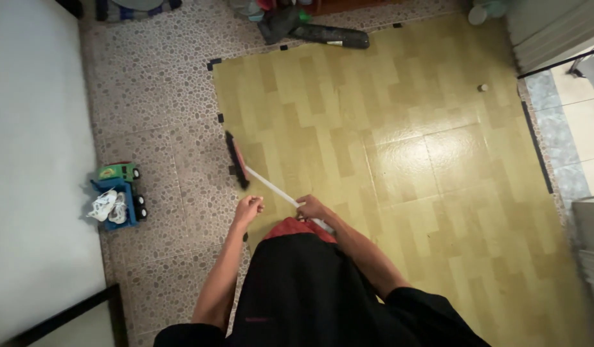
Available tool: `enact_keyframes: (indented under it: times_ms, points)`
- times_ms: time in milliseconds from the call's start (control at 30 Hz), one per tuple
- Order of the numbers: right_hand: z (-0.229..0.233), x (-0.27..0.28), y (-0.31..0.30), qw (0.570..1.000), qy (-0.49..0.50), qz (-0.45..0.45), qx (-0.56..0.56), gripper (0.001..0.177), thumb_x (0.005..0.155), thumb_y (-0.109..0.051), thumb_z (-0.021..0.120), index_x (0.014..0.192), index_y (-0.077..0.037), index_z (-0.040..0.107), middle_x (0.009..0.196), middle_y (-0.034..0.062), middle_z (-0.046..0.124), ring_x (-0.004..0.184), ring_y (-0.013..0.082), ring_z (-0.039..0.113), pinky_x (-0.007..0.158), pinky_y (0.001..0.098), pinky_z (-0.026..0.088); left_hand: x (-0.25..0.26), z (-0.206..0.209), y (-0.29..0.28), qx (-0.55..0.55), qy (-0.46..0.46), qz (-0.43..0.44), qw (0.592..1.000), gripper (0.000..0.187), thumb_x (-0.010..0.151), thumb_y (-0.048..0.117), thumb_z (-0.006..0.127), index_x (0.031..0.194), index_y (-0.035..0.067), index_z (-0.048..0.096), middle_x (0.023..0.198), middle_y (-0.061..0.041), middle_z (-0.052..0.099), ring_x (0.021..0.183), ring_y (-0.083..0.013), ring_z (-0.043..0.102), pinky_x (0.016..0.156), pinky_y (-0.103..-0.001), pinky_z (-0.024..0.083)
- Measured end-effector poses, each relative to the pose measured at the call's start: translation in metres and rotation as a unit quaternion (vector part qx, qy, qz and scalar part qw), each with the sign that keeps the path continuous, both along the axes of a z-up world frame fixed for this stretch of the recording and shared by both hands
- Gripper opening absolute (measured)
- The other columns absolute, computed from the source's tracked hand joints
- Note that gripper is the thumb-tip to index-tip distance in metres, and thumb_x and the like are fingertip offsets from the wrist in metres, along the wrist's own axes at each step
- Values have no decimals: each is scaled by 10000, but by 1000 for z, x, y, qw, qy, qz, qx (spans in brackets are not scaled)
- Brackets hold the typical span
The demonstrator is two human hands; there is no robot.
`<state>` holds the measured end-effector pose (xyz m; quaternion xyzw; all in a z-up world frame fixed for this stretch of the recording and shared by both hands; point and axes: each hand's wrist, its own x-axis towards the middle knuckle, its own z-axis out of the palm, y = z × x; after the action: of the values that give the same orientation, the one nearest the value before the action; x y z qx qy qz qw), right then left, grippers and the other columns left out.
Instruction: Sweeping the floor across multiple rooms using a broom.
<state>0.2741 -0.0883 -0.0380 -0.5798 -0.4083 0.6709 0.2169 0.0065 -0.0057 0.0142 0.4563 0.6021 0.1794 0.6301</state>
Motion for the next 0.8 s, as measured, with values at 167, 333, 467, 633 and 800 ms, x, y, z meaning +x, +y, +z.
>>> enact_keyframes:
  times_ms: [167, 333, 467, 633, 800]
  points:
    - [-31, 44, -4, 992, -36, -87, -80, 361, 888, -70, 666, 1228, 50, 678, 647, 87, 685, 468, 160, 621, 385, 308, 483, 7, 4, 0, 10, 0, 1, 1000, 291, 960, 283, 689, 1035, 1, 688, 820, -98, 742, 691, -152, 697, 622, -295, 545]
    - [-62, 122, -67, 933, 103, -312, -143, 461, 895, -59, 692, 1334, -32, 556, 780, 110, 681, 541, 159, 609, 413, 301, 463, 18, 12, 0, -28, -9, -8, 1000, 264, 953, 266, 659, 1034, 15, 673, 825, -82, 715, 702, -153, 683, 587, -336, 583]
    - [-35, 161, -116, 880, 132, -429, -157, 385, 935, -74, 629, 1309, 18, 597, 791, 97, 618, 564, 137, 556, 439, 274, 454, 29, 12, 9, -3, 5, -55, 998, 267, 976, 303, 652, 1045, 48, 691, 825, -64, 743, 711, -136, 696, 613, -294, 534]
    - [2, 195, -151, 859, 45, -482, -164, 285, 937, -60, 609, 1213, -1, 651, 766, 83, 604, 561, 126, 534, 436, 269, 444, 43, 6, 26, -3, 4, -84, 996, 254, 979, 314, 650, 1031, 67, 683, 823, -55, 735, 707, -138, 694, 615, -295, 547]
    - [-22, 214, -164, 841, 10, -521, -145, 238, 935, -38, 611, 1155, 49, 638, 727, 84, 573, 541, 143, 511, 414, 288, 390, 45, 8, 40, 7, -1, -75, 997, 237, 973, 309, 660, 1011, 77, 693, 832, -50, 739, 717, -131, 702, 613, -288, 543]
